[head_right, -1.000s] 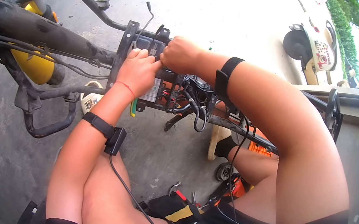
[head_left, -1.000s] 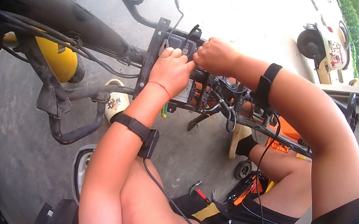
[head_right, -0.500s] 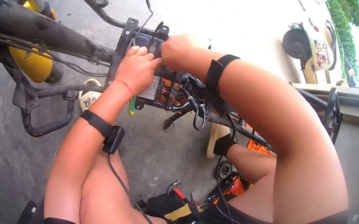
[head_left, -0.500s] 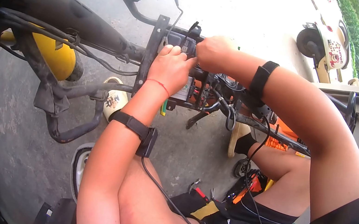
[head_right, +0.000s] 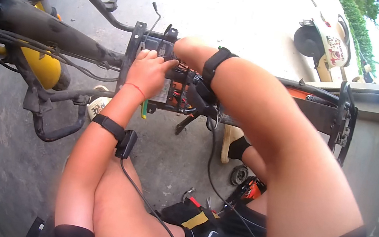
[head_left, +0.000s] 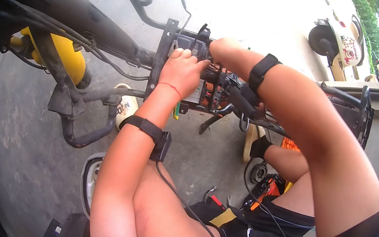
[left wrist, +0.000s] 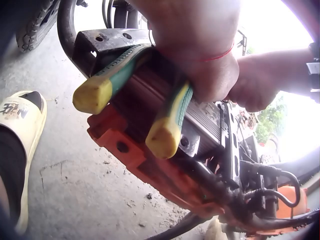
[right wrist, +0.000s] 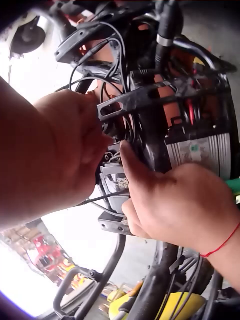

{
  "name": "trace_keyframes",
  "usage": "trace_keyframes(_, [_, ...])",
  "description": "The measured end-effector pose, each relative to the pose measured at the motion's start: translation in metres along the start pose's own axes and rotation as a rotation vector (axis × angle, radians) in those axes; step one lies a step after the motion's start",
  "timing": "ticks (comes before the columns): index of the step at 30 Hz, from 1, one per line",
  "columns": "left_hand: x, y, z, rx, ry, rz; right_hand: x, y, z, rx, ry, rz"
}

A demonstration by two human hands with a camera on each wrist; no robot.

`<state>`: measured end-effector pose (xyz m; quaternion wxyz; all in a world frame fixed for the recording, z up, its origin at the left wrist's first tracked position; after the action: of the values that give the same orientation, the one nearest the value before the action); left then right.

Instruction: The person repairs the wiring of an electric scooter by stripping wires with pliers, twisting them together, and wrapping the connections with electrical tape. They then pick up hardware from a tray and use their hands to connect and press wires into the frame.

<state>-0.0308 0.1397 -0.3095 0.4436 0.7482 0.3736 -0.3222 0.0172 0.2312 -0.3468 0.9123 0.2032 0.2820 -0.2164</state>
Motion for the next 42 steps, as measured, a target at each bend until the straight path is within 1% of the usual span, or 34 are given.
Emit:
trace_keyframes(2, [-0.002,0.0,0.001,-0.005,0.0,0.027,-0.015,0.005,0.02,0.07,0.19,-0.188])
trace_keyframes(3, [-0.003,0.0,0.001,0.0,0.001,0.026,-0.017,0.004,0.02,0.074,0.193,-0.19])
trace_keyframes(6, [-0.007,0.003,0.0,0.001,0.002,0.032,-0.014,-0.005,0.02,0.069,0.055,-0.034])
trace_keyframes(7, [-0.008,0.001,0.0,0.004,0.004,0.03,-0.016,-0.004,0.026,0.071,0.058,-0.034])
trace_keyframes(9, [-0.004,0.001,0.0,0.004,-0.006,0.034,-0.02,0.046,0.064,0.517,0.355,-0.663])
trace_keyframes(10, [-0.007,0.002,-0.001,-0.012,-0.03,0.048,-0.033,0.055,0.088,0.532,0.546,-0.59])
trace_keyframes(12, [-0.006,0.004,-0.001,-0.001,-0.039,0.05,-0.041,0.059,0.151,0.447,0.59,-0.897])
trace_keyframes(14, [-0.006,0.006,-0.003,0.008,-0.044,0.026,-0.021,0.064,0.21,0.462,0.652,-0.997])
trace_keyframes(15, [-0.005,0.008,-0.003,0.026,-0.061,0.026,-0.009,0.056,0.241,0.38,0.674,-1.091])
trace_keyframes(16, [-0.004,0.007,-0.004,0.012,-0.065,0.013,0.001,0.047,0.268,0.349,0.602,-1.084])
trace_keyframes(17, [-0.004,0.008,-0.006,-0.005,-0.069,-0.005,0.007,0.041,0.296,0.316,0.638,-1.001])
trace_keyframes(18, [-0.006,0.008,-0.008,-0.046,-0.078,0.006,0.017,0.036,0.319,0.252,0.76,-0.847])
trace_keyframes(19, [-0.002,0.014,-0.007,-0.029,-0.104,-0.002,0.034,0.038,0.334,0.262,0.761,-0.878])
trace_keyframes(21, [-0.002,0.007,-0.01,-0.115,-0.111,-0.005,0.067,0.035,0.34,0.246,0.56,-0.775])
trace_keyframes(22, [-0.002,0.009,-0.012,-0.126,-0.153,-0.019,0.075,0.039,0.342,0.257,0.574,-0.806])
trace_keyframes(24, [0.008,0.005,-0.012,-0.134,-0.223,-0.056,0.082,0.031,0.336,0.195,0.535,-0.633])
trace_keyframes(25, [0.011,0.006,-0.013,-0.141,-0.27,-0.072,0.078,0.032,0.337,0.204,0.549,-0.666])
trace_keyframes(27, [0.014,0.009,-0.018,-0.121,-0.339,-0.098,0.041,0.017,0.349,-0.037,0.738,-0.705])
trace_keyframes(28, [0.016,0.009,-0.016,-0.138,-0.386,-0.109,0.039,0.017,0.351,-0.039,0.748,-0.724])
trace_keyframes(29, [0.014,0.012,-0.018,-0.129,-0.392,-0.126,0.037,0.015,0.353,-0.068,0.728,-0.713])
trace_keyframes(30, [0.017,0.015,-0.019,-0.11,-0.458,-0.175,0.036,0.013,0.354,-0.094,0.711,-0.697])
trace_keyframes(31, [0.021,0.016,-0.019,-0.093,-0.523,-0.225,0.035,0.013,0.355,-0.094,0.726,-0.706])
trace_keyframes(33, [0.025,0.015,-0.018,-0.083,-0.571,-0.274,0.031,0.02,0.363,-0.059,0.908,-0.759])
trace_keyframes(34, [0.027,0.015,-0.017,-0.101,-0.611,-0.303,0.028,0.023,0.364,-0.086,0.948,-0.785])
trace_keyframes(35, [0.028,0.014,-0.017,-0.118,-0.65,-0.33,0.028,0.023,0.364,-0.078,0.966,-0.795])
trace_keyframes(37, [0.031,0.013,-0.019,-0.15,-0.768,-0.368,0.028,0.022,0.355,-0.046,0.93,-0.718])
trace_keyframes(38, [0.028,0.009,-0.023,-0.22,-0.783,-0.325,0.027,0.021,0.356,-0.061,0.953,-0.711])
trace_keyframes(39, [0.025,0.012,-0.027,-0.291,-0.798,-0.276,0.033,0.017,0.35,-0.07,0.863,-0.698])
trace_keyframes(40, [0.012,0.019,-0.036,-0.354,-0.703,-0.231,0.04,0.014,0.345,-0.074,0.774,-0.68])
trace_keyframes(41, [0.002,0.027,-0.042,-0.357,-0.687,-0.243,0.039,0.016,0.346,-0.079,0.791,-0.671])
trace_keyframes(42, [-0.012,0.036,-0.052,-0.371,-0.605,-0.202,0.045,0.01,0.338,-0.121,0.675,-0.668])
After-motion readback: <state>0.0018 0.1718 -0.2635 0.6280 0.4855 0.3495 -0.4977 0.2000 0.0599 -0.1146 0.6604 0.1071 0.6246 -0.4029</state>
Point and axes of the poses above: each hand's wrist, its own z-axis away from the middle knuckle, its own x-axis out of the palm, y = z × x, the point moved 10 cm from there along -z, towards the middle knuckle, and after that the axes turned 7 degrees about z, right-handed, at the moved point
